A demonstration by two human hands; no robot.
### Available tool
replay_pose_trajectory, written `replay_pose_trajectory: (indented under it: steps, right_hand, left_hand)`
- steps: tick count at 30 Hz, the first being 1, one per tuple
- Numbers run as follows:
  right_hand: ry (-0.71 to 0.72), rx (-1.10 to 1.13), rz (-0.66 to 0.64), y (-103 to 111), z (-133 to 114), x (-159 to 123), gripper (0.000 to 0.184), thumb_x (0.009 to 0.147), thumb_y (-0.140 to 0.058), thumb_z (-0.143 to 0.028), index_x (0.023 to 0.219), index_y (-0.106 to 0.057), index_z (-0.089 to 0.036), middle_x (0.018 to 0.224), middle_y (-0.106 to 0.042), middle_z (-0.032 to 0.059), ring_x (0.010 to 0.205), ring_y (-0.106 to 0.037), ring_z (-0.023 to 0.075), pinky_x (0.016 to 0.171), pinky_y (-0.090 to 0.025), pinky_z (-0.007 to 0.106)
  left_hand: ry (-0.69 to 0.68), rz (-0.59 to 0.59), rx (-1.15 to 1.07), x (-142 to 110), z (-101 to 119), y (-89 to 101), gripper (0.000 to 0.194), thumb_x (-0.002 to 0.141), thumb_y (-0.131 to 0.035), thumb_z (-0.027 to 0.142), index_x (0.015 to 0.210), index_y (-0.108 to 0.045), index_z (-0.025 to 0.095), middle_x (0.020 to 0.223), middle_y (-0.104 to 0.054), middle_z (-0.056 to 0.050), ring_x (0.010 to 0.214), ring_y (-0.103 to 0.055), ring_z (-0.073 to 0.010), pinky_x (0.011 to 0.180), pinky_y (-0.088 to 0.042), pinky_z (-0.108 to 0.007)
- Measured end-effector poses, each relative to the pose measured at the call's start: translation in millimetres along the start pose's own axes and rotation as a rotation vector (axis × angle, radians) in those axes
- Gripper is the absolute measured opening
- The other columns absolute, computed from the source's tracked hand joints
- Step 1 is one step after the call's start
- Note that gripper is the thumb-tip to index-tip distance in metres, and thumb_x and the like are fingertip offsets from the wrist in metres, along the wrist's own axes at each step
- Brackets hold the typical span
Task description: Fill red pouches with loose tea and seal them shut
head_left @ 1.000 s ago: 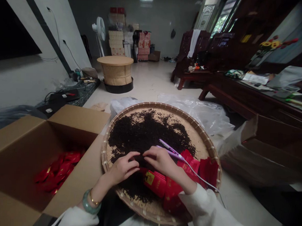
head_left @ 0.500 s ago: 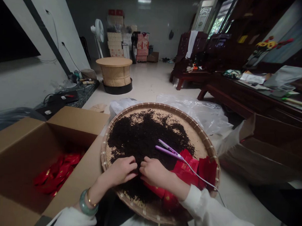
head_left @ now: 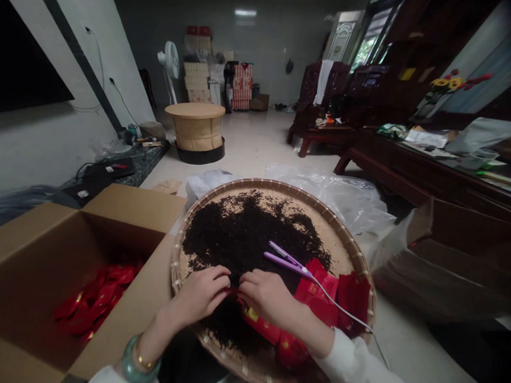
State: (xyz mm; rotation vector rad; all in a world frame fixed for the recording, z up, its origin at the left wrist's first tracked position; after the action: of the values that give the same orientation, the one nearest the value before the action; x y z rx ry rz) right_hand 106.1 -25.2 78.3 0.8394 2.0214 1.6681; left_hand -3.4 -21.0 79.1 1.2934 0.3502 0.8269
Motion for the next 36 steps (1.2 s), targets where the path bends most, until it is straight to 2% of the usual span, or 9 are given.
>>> replay_pose_trajectory:
  steps: [7, 12, 15, 20, 22, 24, 27, 31, 36]
  right_hand:
    - [0.006, 0.091, 0.014, 8.1, 2.2, 2.0, 0.018, 0.091, -0.054, -0.024, 0.081, -0.068, -0.018, 0.082, -0.064, 0.0055, 0.073, -0.055, 0.0164, 0.061, -0.039, 0.026]
    - [-0.01, 0.342, 0.059, 15.7, 8.9, 0.1, 0.009, 0.087, -0.059, -0.019, 0.084, -0.066, -0.015, 0.079, -0.064, 0.0054, 0.072, -0.057, 0.0156, 0.066, -0.043, 0.025]
    - [-0.046, 0.53, 0.14, 18.7, 17.9, -2.5, 0.009, 0.085, -0.061, -0.021, 0.091, -0.065, -0.016, 0.08, -0.063, 0.004, 0.071, -0.057, 0.0148, 0.065, -0.044, 0.025]
    - [-0.284, 0.83, 0.409, -0.4, 45.9, -10.5, 0.055, 0.075, -0.07, -0.031, 0.125, -0.05, -0.02, 0.101, -0.06, 0.0071, 0.067, -0.054, 0.0128, 0.059, -0.047, 0.026]
    - [-0.367, 0.947, 0.391, -19.1, 52.1, -10.8, 0.05, 0.072, -0.072, -0.036, 0.116, -0.057, -0.018, 0.094, -0.063, 0.0062, 0.064, -0.054, 0.0127, 0.058, -0.046, 0.026]
    - [-0.426, 1.054, 0.351, -34.3, 55.7, -10.0, 0.031, 0.073, -0.069, -0.04, 0.092, -0.066, -0.015, 0.079, -0.065, 0.0045, 0.062, -0.054, 0.0134, 0.058, -0.045, 0.026]
    - [-0.49, 1.155, 0.358, -42.4, 60.9, -10.0, 0.033, 0.074, -0.065, -0.046, 0.066, -0.065, -0.014, 0.063, -0.062, 0.0025, 0.058, -0.053, 0.013, 0.053, -0.042, 0.024]
    - [-0.517, 1.257, 0.33, -45.0, 61.4, -7.8, 0.034, 0.068, -0.07, -0.048, 0.066, -0.066, -0.014, 0.059, -0.06, 0.0004, 0.054, -0.05, 0.0114, 0.049, -0.037, 0.022]
    - [-0.584, 1.298, 0.263, -53.7, 62.4, -7.9, 0.03, 0.062, -0.074, -0.042, 0.063, -0.066, -0.013, 0.051, -0.056, -0.0023, 0.046, -0.043, 0.0077, 0.044, -0.031, 0.02]
  left_hand:
    - [0.071, 0.063, -0.256, 1.5, -1.0, 7.0, 0.016, 0.083, -0.052, 0.014, 0.095, -0.061, 0.021, 0.101, -0.068, -0.006, 0.092, -0.064, -0.0192, 0.08, -0.051, -0.03]
    - [0.374, 0.071, -0.679, -3.3, -23.0, -18.1, 0.054, 0.077, -0.062, 0.022, 0.129, -0.047, 0.02, 0.09, -0.071, -0.003, 0.078, -0.066, -0.0175, 0.07, -0.053, -0.028]
    - [0.573, 0.081, -0.975, -6.5, -31.8, -36.7, 0.039, 0.071, -0.068, 0.031, 0.107, -0.063, 0.015, 0.082, -0.072, -0.003, 0.076, -0.067, -0.0194, 0.07, -0.053, -0.031]
    - [0.736, 0.191, -1.299, -4.5, -32.7, -48.6, 0.032, 0.058, -0.078, 0.037, 0.077, -0.064, 0.015, 0.072, -0.071, -0.003, 0.071, -0.066, -0.0193, 0.069, -0.051, -0.029]
    - [0.781, 0.258, -1.308, -3.9, -34.0, -49.0, 0.033, 0.052, -0.082, 0.036, 0.069, -0.061, 0.016, 0.064, -0.068, 0.001, 0.063, -0.062, -0.0159, 0.063, -0.049, -0.026]
    - [0.801, 0.3, -1.297, -2.8, -34.3, -49.3, 0.033, 0.05, -0.083, 0.035, 0.062, -0.059, 0.016, 0.057, -0.064, 0.004, 0.057, -0.058, -0.013, 0.057, -0.045, -0.023]
    - [0.802, 0.321, -1.318, 0.0, -32.9, -50.2, 0.03, 0.051, -0.083, 0.035, 0.061, -0.062, 0.015, 0.057, -0.064, 0.004, 0.055, -0.056, -0.0122, 0.056, -0.044, -0.022]
    - [0.778, 0.26, -1.359, 4.7, -28.0, -54.2, 0.029, 0.055, -0.08, 0.036, 0.07, -0.071, 0.013, 0.064, -0.07, -0.002, 0.06, -0.06, -0.0158, 0.061, -0.045, -0.025]
    - [0.799, 0.271, -1.367, 6.4, -26.3, -61.3, 0.028, 0.054, -0.081, 0.037, 0.059, -0.067, 0.013, 0.053, -0.064, 0.002, 0.051, -0.054, -0.0121, 0.052, -0.04, -0.022]
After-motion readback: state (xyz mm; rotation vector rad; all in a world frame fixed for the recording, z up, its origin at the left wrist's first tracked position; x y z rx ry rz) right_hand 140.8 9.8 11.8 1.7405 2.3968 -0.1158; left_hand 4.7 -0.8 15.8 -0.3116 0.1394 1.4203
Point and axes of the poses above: each hand's wrist, its own x-axis towards the middle knuckle, its own y-axis out of the back of the hand, z = x × y, the point moved 7 cm from there along x, towards the middle knuckle
